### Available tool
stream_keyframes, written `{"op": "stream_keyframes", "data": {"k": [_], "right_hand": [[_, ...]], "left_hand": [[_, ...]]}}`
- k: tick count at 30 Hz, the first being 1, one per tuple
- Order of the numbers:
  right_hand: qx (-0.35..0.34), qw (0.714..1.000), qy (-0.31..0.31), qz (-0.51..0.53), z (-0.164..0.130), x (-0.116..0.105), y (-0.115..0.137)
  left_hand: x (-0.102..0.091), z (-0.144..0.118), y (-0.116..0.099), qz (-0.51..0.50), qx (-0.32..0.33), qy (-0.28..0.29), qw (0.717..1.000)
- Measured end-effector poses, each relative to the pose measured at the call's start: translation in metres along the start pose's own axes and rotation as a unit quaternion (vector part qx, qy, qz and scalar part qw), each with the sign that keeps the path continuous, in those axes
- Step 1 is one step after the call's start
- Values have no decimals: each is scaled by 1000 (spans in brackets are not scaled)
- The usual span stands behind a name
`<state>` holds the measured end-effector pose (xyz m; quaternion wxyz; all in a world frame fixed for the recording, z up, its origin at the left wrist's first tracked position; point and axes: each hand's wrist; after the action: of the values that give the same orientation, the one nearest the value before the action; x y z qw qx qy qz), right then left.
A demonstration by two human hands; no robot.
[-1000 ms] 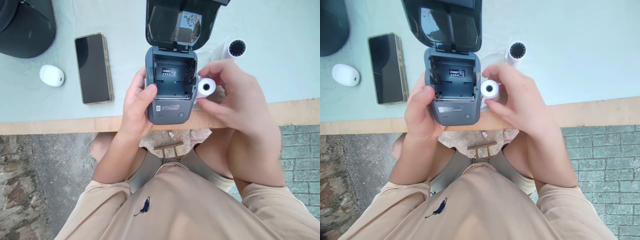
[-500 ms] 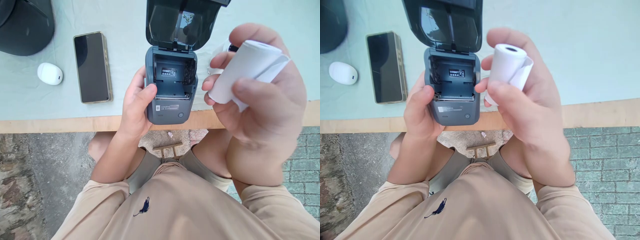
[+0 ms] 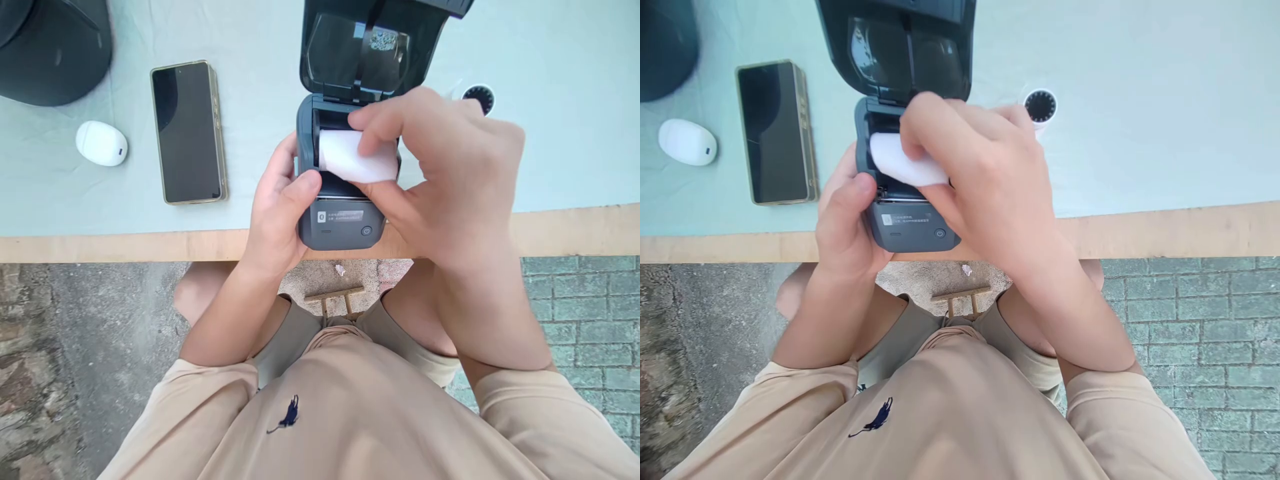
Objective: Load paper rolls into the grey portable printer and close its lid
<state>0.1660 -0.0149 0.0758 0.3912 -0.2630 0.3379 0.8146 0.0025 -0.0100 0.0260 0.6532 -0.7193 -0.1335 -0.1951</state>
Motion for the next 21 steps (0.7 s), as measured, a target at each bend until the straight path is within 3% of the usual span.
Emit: {"op": "stream_keyframes", "data": {"k": [6,11,14,18,21], "right_hand": [[-80,992,-88,48,-11,2,-6],[-161,977,-61,123,-24,2,-11],[-132,977,-67,150,-25,2,-13],[-48,993,-39,104,-23,2,-13],[-48,993,-18,105,-23,1,-11]], "left_hand": [[-4,6,6,-16,38,11,999],[-15,12,18,10,64,37,997],[-18,10,21,31,79,38,996],[-19,8,18,43,76,50,995],[-19,9,18,33,87,58,994]]}}
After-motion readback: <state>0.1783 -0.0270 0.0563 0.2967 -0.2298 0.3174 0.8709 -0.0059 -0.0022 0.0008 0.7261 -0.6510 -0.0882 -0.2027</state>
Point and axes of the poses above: each hand's wrist, its own z-axis towards the middle knuckle, its own x-axis out of the palm, y = z × x, and after that the axes turned 11 degrees about -y, right-handed
